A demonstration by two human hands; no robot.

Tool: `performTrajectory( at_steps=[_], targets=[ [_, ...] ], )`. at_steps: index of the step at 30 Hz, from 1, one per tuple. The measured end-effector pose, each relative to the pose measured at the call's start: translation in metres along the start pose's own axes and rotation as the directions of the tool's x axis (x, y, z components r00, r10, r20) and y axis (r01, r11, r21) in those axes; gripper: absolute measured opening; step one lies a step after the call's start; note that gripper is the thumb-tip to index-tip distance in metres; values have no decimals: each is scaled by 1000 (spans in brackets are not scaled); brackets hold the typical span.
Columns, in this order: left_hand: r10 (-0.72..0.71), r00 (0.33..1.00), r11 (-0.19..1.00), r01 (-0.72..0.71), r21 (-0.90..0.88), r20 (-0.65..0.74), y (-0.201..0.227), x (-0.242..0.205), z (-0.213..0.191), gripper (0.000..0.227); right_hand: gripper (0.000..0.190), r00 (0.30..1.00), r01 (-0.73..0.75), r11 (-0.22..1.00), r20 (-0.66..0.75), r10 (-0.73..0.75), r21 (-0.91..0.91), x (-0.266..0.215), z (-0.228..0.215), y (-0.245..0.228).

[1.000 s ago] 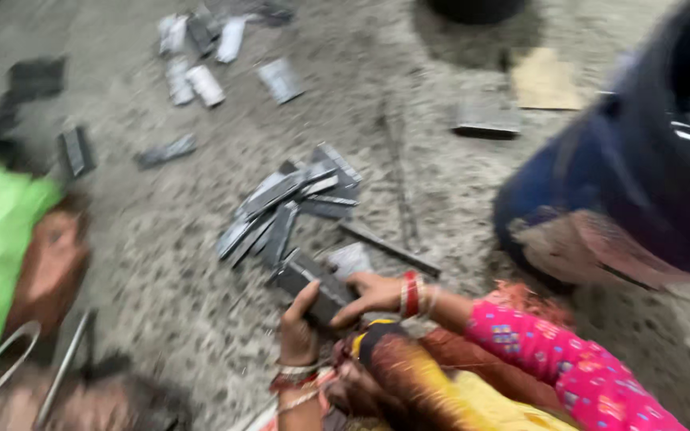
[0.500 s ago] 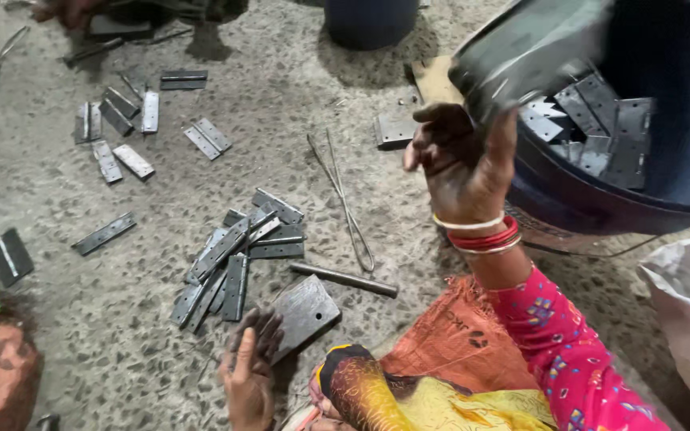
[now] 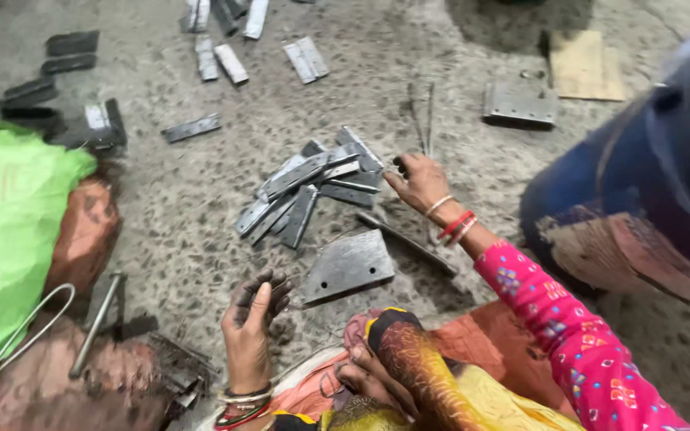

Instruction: The person sits on the floor and repeatedly picks up small metal parts, places them on a metal block, and strikes them with a hammer. They then drop the parts into a nearby bucket.

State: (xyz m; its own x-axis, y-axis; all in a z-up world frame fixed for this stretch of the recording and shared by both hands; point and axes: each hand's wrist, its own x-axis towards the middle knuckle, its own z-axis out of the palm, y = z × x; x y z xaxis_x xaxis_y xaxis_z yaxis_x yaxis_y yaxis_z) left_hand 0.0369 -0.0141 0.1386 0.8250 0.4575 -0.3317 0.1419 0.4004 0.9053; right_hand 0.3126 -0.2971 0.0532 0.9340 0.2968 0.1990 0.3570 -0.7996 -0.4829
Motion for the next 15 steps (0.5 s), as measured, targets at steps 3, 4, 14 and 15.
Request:
performTrajectory(
  at_steps=[3,4,14,15],
  targets=[
    [-105,982,985,81,-153,-159,-30,-1,-2,28,42,980,197,972,55,-192,-127,24,54,1],
    [-153,966,977,116,-180,-208,-42,0,-2,27,45,981,188,960,89,-173,-209,28,69,2],
    [-189,973,967,160,-200,-134,-103,22,-11,28,43,794,-452,874,526,303,179,40,90,29],
    [-205,972,963,179,-203,-115,-104,22,-9,29,43,739,-562,794,574,354,234,33,78,24]
  ],
)
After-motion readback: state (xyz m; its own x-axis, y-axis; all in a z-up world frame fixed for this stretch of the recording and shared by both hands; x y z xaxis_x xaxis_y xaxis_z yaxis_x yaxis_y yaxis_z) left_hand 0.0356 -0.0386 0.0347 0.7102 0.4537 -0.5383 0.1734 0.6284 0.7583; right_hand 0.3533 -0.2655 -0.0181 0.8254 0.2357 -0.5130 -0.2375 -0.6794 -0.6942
